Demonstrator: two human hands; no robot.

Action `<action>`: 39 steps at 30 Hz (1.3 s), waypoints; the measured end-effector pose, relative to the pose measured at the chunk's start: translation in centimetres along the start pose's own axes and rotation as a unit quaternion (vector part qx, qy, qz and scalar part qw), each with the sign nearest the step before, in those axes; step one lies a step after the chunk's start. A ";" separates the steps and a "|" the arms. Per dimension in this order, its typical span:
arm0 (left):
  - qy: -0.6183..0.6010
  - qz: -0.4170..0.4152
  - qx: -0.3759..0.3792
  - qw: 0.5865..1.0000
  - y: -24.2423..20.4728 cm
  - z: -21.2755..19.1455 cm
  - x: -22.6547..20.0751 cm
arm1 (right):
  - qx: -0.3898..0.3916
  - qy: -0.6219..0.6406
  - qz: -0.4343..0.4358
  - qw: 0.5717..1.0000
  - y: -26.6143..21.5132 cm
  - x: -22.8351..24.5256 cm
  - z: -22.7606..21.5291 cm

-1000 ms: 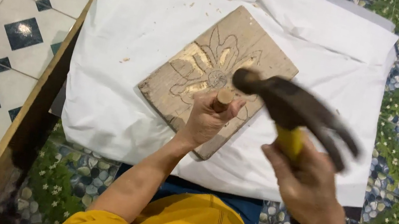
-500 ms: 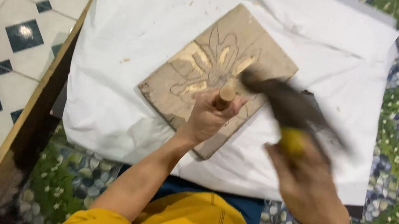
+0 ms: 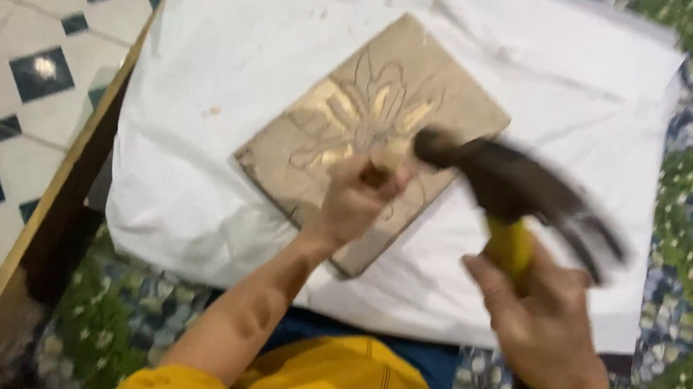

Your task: The person carves a floral design into a wooden block using a hammer and a chisel.

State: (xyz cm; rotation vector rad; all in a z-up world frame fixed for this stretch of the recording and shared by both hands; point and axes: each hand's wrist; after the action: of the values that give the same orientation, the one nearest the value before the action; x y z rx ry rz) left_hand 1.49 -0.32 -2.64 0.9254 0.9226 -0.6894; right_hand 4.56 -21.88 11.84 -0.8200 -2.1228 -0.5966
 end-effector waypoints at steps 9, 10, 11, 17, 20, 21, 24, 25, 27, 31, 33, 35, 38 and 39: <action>-0.061 -0.003 -0.074 0.995 -1.0 -1.5 -2.6 | -0.082 0.198 0.128 0.968 -2.7 -2.0 1.0; -0.059 -0.007 -0.075 0.995 -0.9 -1.5 -2.8 | -0.081 0.200 0.131 0.968 -2.9 -2.4 1.1; -0.073 -0.006 -0.068 0.995 -0.9 -1.5 -3.1 | -0.079 0.204 0.126 0.968 -3.1 -2.8 1.3; -0.076 0.023 -0.077 0.994 -0.6 -0.4 -2.5 | -0.074 0.197 0.100 0.972 -3.2 -4.0 2.1; -0.043 0.061 -0.102 0.992 -0.6 0.1 -2.6 | -0.072 0.195 0.088 0.974 -3.3 -4.4 2.3; -0.035 0.065 -0.102 0.992 -0.7 0.2 -2.8 | -0.069 0.192 0.086 0.975 -3.3 -4.5 2.4; -0.024 0.072 -0.104 0.992 -0.8 0.2 -2.1 | -0.074 0.194 0.090 0.974 -3.3 -4.0 2.6; -0.024 0.072 -0.104 0.992 -0.8 0.2 -2.1 | -0.074 0.194 0.090 0.974 -3.3 -4.0 2.6; -0.027 0.065 -0.103 0.992 -0.8 0.2 -2.3 | -0.071 0.192 0.092 0.975 -3.3 -3.9 2.7; 0.016 0.073 -0.102 0.992 -0.8 0.1 -2.3 | -0.071 0.193 0.093 0.974 -3.3 -3.7 2.7; 0.017 0.072 -0.099 0.992 -0.8 0.2 -2.7 | -0.065 0.182 0.094 0.977 -3.2 -3.7 2.7; 0.012 0.071 -0.098 0.993 -0.8 0.2 -2.9 | -0.062 0.181 0.094 0.977 -3.2 -3.9 2.7; 0.014 0.071 -0.100 0.992 -0.9 0.3 -2.6 | -0.060 0.179 0.093 0.978 -3.2 -3.9 2.7; 0.019 0.072 -0.103 0.992 -0.9 0.4 -2.4 | -0.060 0.177 0.091 0.978 -3.2 -3.9 2.7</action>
State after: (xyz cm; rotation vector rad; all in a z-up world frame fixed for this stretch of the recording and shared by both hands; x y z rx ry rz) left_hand -0.19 -0.79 -0.77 0.8147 0.9315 -0.4449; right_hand 2.88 -23.72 6.70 -0.8901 -1.6829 -0.7210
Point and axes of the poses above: each hand's wrist, its own y-axis towards the middle knuckle, its own z-axis out of the palm, x = y × z, and after that the axes turned 2 degrees about -y, right-handed
